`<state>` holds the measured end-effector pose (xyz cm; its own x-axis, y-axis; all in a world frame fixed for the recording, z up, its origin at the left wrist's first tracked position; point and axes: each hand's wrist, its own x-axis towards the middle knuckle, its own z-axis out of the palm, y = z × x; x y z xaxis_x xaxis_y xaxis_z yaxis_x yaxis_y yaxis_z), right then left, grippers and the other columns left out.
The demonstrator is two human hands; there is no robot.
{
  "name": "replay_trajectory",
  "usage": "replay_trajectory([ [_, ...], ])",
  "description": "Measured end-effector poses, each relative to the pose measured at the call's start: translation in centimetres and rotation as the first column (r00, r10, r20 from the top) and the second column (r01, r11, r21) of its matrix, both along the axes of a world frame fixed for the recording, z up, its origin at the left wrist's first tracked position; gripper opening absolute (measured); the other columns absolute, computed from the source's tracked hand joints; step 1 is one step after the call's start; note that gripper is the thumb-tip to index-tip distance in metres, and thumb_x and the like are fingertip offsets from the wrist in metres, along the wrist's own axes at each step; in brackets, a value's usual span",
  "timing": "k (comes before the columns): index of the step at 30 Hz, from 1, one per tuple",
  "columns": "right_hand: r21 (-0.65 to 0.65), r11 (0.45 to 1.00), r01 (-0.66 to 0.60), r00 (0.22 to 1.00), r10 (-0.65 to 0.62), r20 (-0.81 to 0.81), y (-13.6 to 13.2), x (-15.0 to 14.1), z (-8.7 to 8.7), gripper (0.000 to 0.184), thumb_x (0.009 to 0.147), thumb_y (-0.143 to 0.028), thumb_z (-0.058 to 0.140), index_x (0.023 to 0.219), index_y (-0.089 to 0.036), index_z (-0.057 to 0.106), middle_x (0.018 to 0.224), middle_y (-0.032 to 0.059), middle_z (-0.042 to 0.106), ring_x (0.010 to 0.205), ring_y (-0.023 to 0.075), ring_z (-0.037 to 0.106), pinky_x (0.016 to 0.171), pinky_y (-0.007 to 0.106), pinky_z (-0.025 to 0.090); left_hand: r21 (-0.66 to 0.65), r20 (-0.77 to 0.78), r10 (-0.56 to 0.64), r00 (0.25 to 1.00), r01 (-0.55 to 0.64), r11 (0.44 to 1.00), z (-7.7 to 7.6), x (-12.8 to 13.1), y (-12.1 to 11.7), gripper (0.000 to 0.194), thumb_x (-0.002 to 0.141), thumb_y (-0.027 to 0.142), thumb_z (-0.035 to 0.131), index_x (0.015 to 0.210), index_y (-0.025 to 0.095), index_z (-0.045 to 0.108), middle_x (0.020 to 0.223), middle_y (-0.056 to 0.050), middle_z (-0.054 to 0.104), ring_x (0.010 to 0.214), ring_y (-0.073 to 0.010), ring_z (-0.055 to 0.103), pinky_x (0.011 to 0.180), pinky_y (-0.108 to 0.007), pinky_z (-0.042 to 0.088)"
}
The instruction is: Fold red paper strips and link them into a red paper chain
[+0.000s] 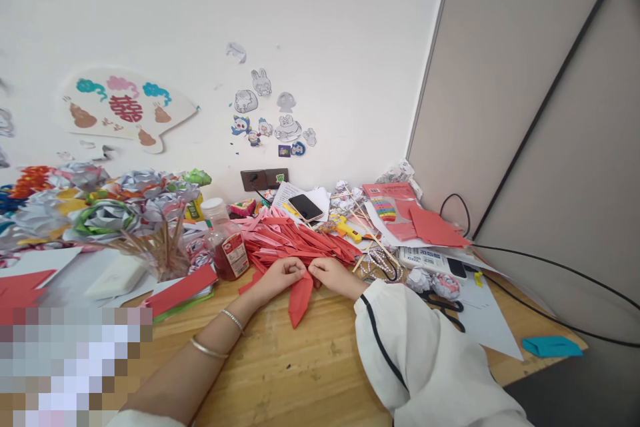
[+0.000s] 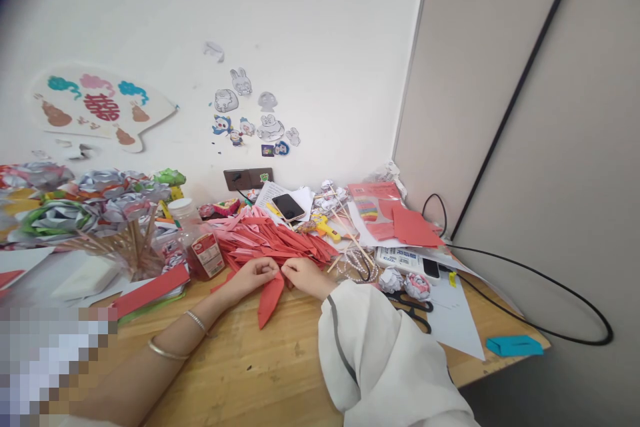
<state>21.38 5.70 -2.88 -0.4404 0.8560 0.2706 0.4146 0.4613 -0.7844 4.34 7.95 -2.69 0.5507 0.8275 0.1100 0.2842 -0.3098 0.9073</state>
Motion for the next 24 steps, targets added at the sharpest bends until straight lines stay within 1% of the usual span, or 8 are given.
replay_trajectory([
  [3, 0.012, 1.000, 0.006, 1.000, -0.006, 0.013, 0.08, 0.03, -0.21, 0.026, 0.081, -0.023, 0.037, 0.061, -0.014, 0.051, 0.055, -0.0020, 0.051, 0.052, 0.0082, 0.047, 0.052, 0.018, 0.034, -0.032, -0.008, -0.007, 1.000, 0.006, 0.999, 0.17, 0.10, -0.19, 0.021, 0.066, 0.034, 0.055, 0.069, 0.013, 0.053, 0.059, 0.001, 0.055, 0.056, -0.0102, 0.049, 0.054, -0.021, 0.036],
  [10, 0.041, 0.999, 0.007, 1.000, -0.008, 0.022, 0.21, 0.15, -0.45, 0.024, 0.080, -0.027, 0.040, 0.062, -0.015, 0.051, 0.055, -0.0028, 0.049, 0.052, 0.0078, 0.044, 0.049, 0.018, 0.032, 0.066, -0.048, 0.039, 0.998, -0.036, 0.997, 0.59, 0.33, -0.36, 0.017, 0.067, 0.029, 0.053, 0.069, 0.013, 0.055, 0.064, 0.000, 0.056, 0.060, -0.0105, 0.049, 0.057, -0.021, 0.037],
  [13, 0.046, 0.999, 0.018, 0.999, -0.020, 0.029, 0.29, 0.07, -0.61, 0.024, 0.079, -0.030, 0.042, 0.062, -0.015, 0.051, 0.056, -0.0030, 0.049, 0.052, 0.0079, 0.043, 0.049, 0.018, 0.031, 0.079, -0.059, 0.040, 0.997, -0.035, 0.996, 0.48, 0.35, -0.28, 0.017, 0.068, 0.029, 0.052, 0.070, 0.013, 0.055, 0.063, 0.000, 0.056, 0.059, -0.0106, 0.049, 0.056, -0.020, 0.037],
  [16, 0.033, 0.999, 0.023, 1.000, -0.024, 0.020, 0.31, -0.07, -0.71, 0.024, 0.077, -0.033, 0.045, 0.063, -0.015, 0.052, 0.056, -0.0032, 0.048, 0.052, 0.0079, 0.042, 0.050, 0.018, 0.031, 0.066, -0.055, 0.039, 0.998, -0.035, 0.997, 0.14, 0.33, -0.05, 0.016, 0.068, 0.029, 0.052, 0.070, 0.013, 0.054, 0.060, 0.001, 0.056, 0.056, -0.0101, 0.049, 0.053, -0.020, 0.037],
  [21, 0.011, 1.000, 0.012, 1.000, -0.012, 0.008, 0.17, -0.09, -0.60, 0.013, 0.071, -0.026, 0.051, 0.064, -0.015, 0.051, 0.058, -0.0034, 0.048, 0.053, 0.0076, 0.041, 0.049, 0.017, 0.032, 0.060, -0.036, 0.040, 0.999, -0.038, 0.997, -0.36, 0.28, 0.31, 0.017, 0.068, 0.029, 0.053, 0.071, 0.013, 0.054, 0.061, 0.001, 0.057, 0.055, -0.0100, 0.050, 0.053, -0.020, 0.037],
  [24, 0.038, 0.999, 0.021, 0.999, -0.022, 0.041, 0.09, -0.03, -0.54, 0.011, 0.070, -0.024, 0.052, 0.063, -0.015, 0.051, 0.058, -0.0035, 0.048, 0.053, 0.0074, 0.041, 0.048, 0.017, 0.031, 0.057, -0.039, 0.041, 0.998, -0.039, 0.998, -0.36, 0.27, 0.29, 0.018, 0.068, 0.031, 0.053, 0.071, 0.013, 0.054, 0.061, 0.000, 0.057, 0.056, -0.0100, 0.050, 0.053, -0.020, 0.037],
])
